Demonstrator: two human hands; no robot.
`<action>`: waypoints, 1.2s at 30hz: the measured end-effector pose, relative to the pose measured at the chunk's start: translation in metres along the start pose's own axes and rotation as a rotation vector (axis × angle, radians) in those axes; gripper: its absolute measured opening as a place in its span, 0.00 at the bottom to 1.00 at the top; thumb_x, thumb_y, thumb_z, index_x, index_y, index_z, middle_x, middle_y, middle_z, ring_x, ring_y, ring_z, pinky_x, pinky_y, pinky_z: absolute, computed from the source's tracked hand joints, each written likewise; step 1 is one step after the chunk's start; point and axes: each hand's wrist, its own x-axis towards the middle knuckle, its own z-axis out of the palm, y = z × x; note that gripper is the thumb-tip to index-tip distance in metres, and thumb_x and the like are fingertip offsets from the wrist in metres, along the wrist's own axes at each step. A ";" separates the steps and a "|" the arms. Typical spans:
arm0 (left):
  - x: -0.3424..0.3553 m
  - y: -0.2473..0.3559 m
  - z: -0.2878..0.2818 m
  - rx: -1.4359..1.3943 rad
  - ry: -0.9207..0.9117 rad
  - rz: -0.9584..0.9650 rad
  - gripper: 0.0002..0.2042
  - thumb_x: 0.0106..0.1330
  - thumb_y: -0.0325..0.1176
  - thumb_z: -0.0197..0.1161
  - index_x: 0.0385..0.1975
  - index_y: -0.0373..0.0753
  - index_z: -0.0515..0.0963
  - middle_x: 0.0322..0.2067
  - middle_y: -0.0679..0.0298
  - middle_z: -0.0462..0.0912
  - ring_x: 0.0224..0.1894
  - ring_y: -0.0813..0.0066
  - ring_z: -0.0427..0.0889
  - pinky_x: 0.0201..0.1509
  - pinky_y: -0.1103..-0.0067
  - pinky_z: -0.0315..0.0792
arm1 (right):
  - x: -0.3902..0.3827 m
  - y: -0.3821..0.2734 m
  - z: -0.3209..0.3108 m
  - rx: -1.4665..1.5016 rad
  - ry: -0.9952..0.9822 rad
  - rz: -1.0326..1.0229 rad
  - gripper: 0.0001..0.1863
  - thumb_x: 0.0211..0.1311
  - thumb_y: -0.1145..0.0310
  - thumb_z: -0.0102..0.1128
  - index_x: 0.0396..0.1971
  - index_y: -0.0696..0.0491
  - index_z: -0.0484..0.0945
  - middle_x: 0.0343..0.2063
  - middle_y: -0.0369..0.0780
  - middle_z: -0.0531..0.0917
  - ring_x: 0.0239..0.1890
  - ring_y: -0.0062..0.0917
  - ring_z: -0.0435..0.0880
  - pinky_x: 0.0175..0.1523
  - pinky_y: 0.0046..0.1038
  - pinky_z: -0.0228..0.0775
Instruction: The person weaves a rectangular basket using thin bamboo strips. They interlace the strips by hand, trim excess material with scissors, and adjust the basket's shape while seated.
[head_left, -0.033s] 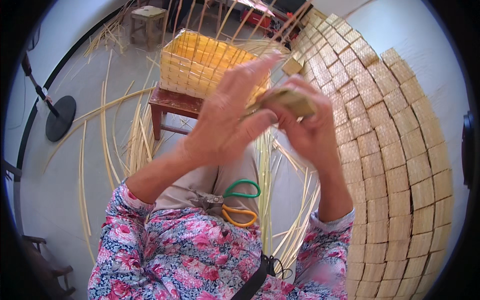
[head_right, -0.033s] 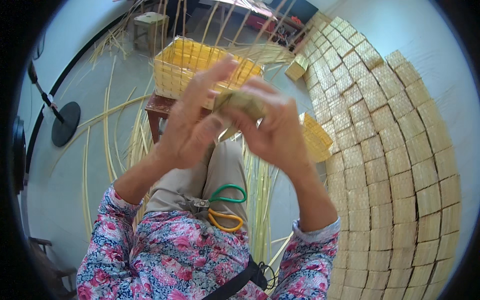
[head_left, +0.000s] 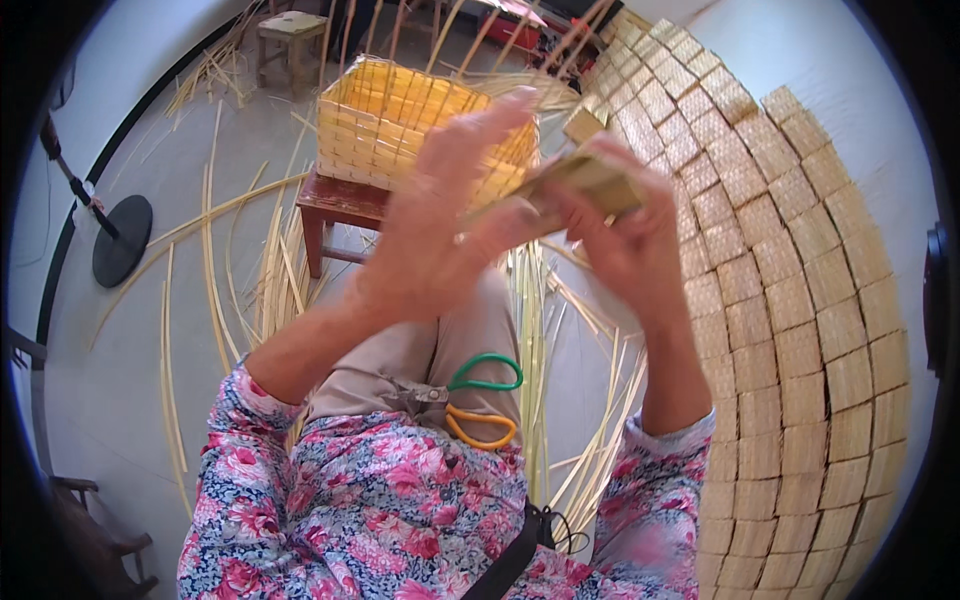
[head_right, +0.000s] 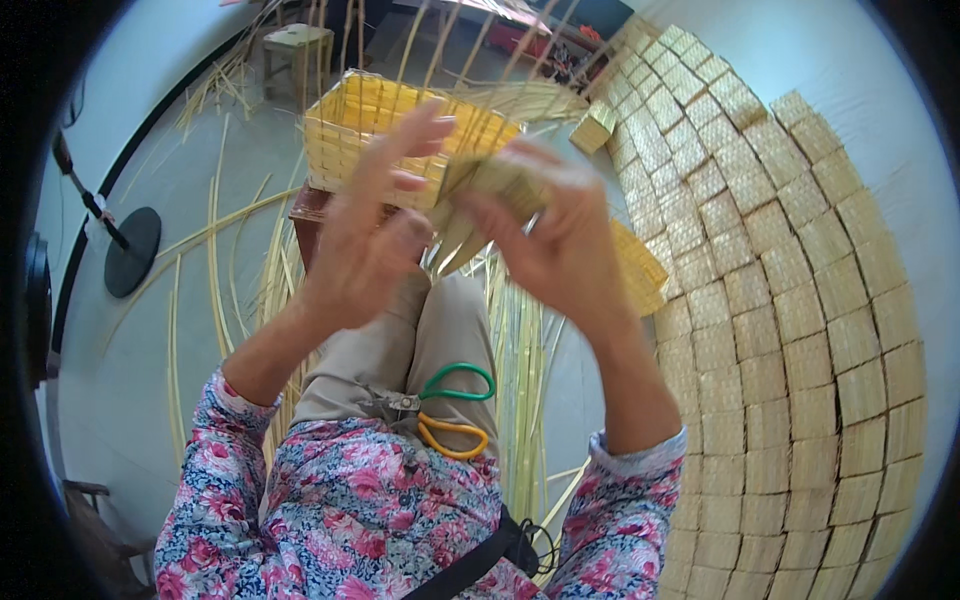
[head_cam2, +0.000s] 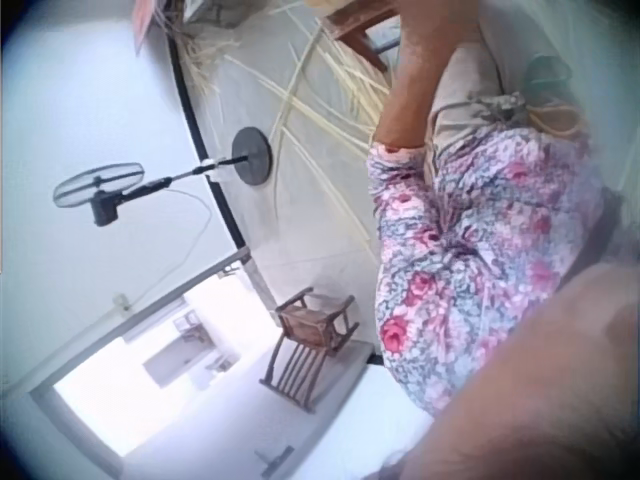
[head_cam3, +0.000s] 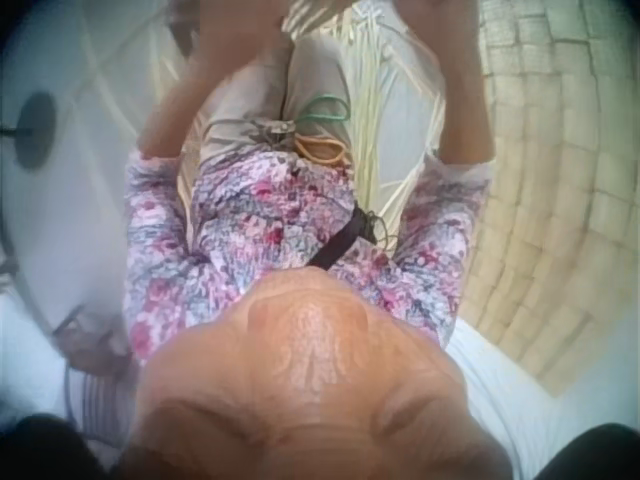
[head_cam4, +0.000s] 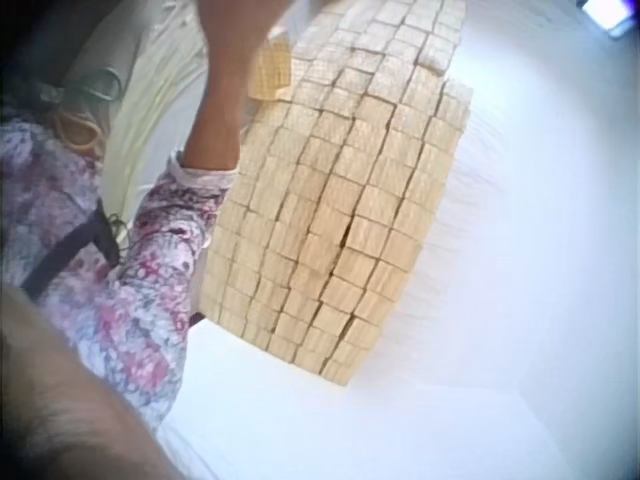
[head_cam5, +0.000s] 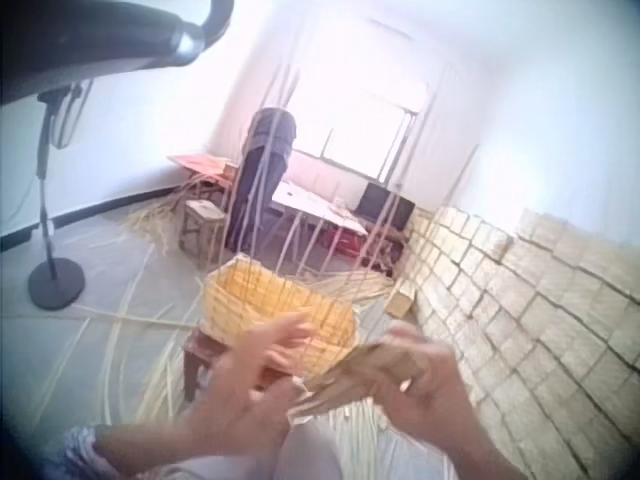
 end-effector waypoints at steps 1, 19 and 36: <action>-0.004 0.004 -0.004 -0.028 0.004 -0.145 0.29 0.73 0.49 0.49 0.62 0.29 0.67 0.57 0.48 0.76 0.57 0.57 0.77 0.58 0.70 0.72 | -0.003 0.011 -0.008 -0.035 0.063 0.026 0.06 0.55 0.75 0.68 0.33 0.59 0.85 0.30 0.41 0.84 0.33 0.28 0.83 0.37 0.27 0.74; -0.074 -0.078 -0.016 -1.267 -0.387 -1.847 0.20 0.71 0.32 0.57 0.58 0.27 0.66 0.44 0.41 0.81 0.43 0.56 0.87 0.41 0.63 0.87 | -0.084 -0.076 0.176 -0.502 -0.100 -0.532 0.07 0.43 0.68 0.61 0.21 0.56 0.81 0.23 0.38 0.72 0.24 0.24 0.73 0.24 0.22 0.68; -0.128 -0.047 -0.120 -0.585 -0.707 -1.540 0.17 0.69 0.30 0.60 0.54 0.31 0.69 0.35 0.53 0.85 0.31 0.71 0.87 0.32 0.75 0.84 | -0.199 0.014 0.120 -0.381 -0.383 0.275 0.15 0.47 0.63 0.69 0.32 0.54 0.77 0.32 0.41 0.77 0.41 0.36 0.78 0.49 0.37 0.70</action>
